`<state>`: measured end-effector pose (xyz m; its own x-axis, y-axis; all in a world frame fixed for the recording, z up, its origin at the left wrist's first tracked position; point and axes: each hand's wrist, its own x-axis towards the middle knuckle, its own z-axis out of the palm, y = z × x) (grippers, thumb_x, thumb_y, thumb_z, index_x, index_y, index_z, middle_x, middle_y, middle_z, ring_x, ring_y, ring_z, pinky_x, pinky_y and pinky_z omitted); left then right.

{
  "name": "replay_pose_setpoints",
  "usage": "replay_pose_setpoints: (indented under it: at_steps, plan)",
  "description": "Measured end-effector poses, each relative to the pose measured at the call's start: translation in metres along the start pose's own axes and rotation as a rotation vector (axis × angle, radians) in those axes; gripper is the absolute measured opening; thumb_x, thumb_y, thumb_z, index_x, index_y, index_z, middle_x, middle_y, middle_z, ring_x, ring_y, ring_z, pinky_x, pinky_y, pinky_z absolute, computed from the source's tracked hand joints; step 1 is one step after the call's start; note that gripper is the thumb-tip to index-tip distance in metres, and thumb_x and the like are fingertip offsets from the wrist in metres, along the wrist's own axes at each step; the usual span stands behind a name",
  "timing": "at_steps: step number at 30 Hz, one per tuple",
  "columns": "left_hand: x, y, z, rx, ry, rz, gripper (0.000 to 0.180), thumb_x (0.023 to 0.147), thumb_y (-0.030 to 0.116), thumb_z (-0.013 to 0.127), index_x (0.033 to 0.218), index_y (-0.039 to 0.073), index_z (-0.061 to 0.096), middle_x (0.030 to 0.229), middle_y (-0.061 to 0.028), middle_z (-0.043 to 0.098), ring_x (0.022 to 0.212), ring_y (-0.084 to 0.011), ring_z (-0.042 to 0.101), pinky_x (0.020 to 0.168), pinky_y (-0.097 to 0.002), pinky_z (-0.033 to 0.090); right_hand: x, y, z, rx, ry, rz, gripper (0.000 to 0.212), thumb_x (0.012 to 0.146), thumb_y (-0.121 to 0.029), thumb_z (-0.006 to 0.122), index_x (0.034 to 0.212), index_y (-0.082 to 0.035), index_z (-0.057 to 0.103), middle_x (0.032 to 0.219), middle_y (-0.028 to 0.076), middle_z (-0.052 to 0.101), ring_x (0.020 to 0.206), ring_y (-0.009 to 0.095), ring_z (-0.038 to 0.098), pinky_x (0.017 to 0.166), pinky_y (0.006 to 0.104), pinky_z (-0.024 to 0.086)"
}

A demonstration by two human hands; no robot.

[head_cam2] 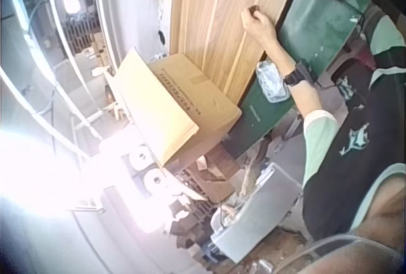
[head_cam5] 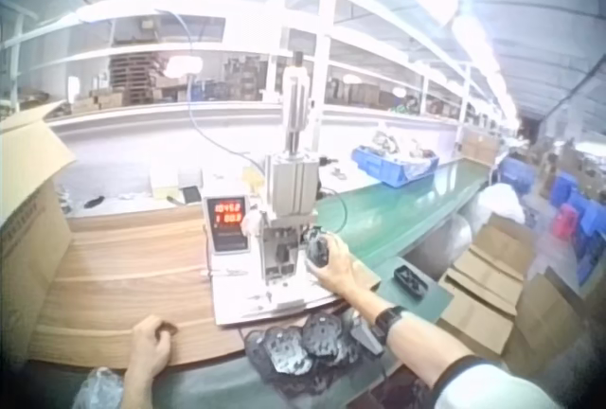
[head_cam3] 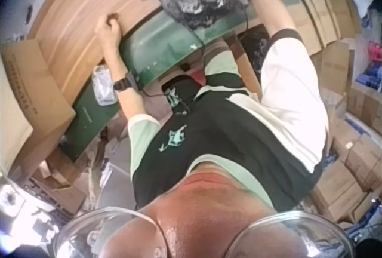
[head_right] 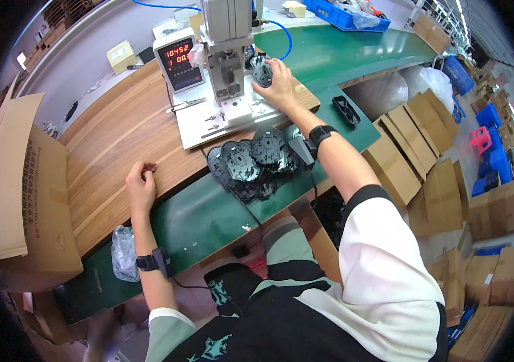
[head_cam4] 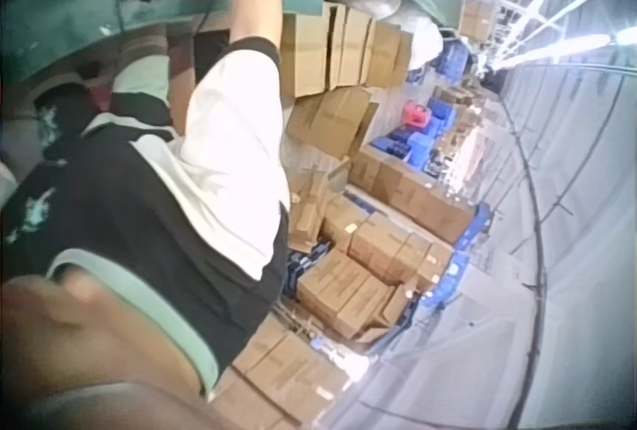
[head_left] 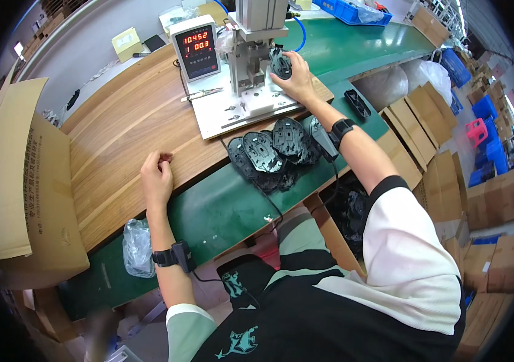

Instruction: Assembling plastic electronic components using a pneumatic press at a factory workstation.

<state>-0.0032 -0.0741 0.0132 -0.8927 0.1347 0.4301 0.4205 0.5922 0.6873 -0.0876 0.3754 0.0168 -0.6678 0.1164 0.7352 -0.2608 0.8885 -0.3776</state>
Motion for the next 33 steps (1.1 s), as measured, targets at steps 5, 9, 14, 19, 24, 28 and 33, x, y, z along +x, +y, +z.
replay_pose_setpoints:
  at_steps: [5,9,14,19,24,28,33]
  plan:
    - [0.005,-0.001,0.012,-0.018,-0.018,0.044,0.016,0.092,-0.007,0.052,0.097,-0.005,0.068,0.091,-0.0188,0.072,0.085,-0.0303,0.073,0.078,-0.0374,0.056,0.006,0.009,-0.022,0.056,0.095,0.065,0.058,0.079,-0.035,0.084,0.124,-0.005,0.063,0.124,0.02,0.065,0.119,0.039,0.06,0.106,0.0468,0.047]
    - [-0.003,-0.022,0.007,0.003,0.006,0.013,0.018,0.093,-0.006,0.052,0.098,-0.004,0.07,0.091,-0.0166,0.074,0.085,-0.0268,0.073,0.078,-0.0365,0.056,-0.024,-0.03,-0.089,0.223,0.261,0.088,0.05,0.082,-0.03,0.084,0.122,-0.006,0.065,0.131,0.022,0.065,0.123,0.04,0.062,0.109,0.044,0.047]
    - [0.006,-0.013,0.013,-0.021,0.009,0.025,0.018,0.093,-0.007,0.052,0.099,-0.005,0.069,0.091,-0.0176,0.073,0.085,-0.0269,0.073,0.079,-0.0361,0.057,-0.219,-0.007,-0.217,-0.136,0.477,0.268,0.05,0.09,-0.017,0.078,0.133,0.0,0.058,0.144,0.02,0.055,0.133,0.036,0.053,0.114,0.0467,0.041]
    - [0.006,-0.007,0.008,0.006,-0.016,0.047,0.018,0.093,-0.007,0.052,0.1,-0.005,0.069,0.094,-0.0183,0.072,0.086,-0.0293,0.073,0.08,-0.0372,0.057,-0.506,0.024,-0.255,-0.555,0.168,0.92,0.054,0.091,-0.033,0.079,0.128,0.0,0.058,0.128,0.023,0.06,0.123,0.042,0.057,0.11,0.0494,0.043]
    - [-0.002,-0.011,0.004,-0.01,0.007,0.031,0.018,0.093,-0.006,0.051,0.099,-0.004,0.069,0.093,-0.0187,0.072,0.086,-0.0292,0.073,0.08,-0.0378,0.056,-0.532,0.038,-0.247,-0.676,0.013,1.063,0.054,0.098,-0.039,0.07,0.135,-0.002,0.057,0.148,0.027,0.049,0.14,0.044,0.045,0.118,0.0519,0.037]
    - [0.001,-0.011,0.011,0.019,-0.018,0.022,0.018,0.093,-0.006,0.052,0.099,-0.004,0.069,0.092,-0.0187,0.072,0.087,-0.0292,0.073,0.08,-0.0379,0.057,-0.332,-0.022,-0.223,-0.257,0.095,0.497,0.045,0.09,0.0,0.059,0.136,-0.003,0.059,0.15,0.021,0.052,0.142,0.04,0.048,0.121,0.047,0.037]
    - [0.003,-0.019,0.011,-0.012,0.007,0.062,0.017,0.093,-0.006,0.053,0.099,-0.004,0.069,0.092,-0.0188,0.072,0.086,-0.0297,0.073,0.08,-0.0379,0.057,-0.156,-0.055,-0.2,-0.114,-0.467,-0.135,0.04,0.067,0.016,0.055,0.102,-0.003,0.055,0.162,0.018,0.043,0.147,0.04,0.044,0.118,0.0464,0.041]
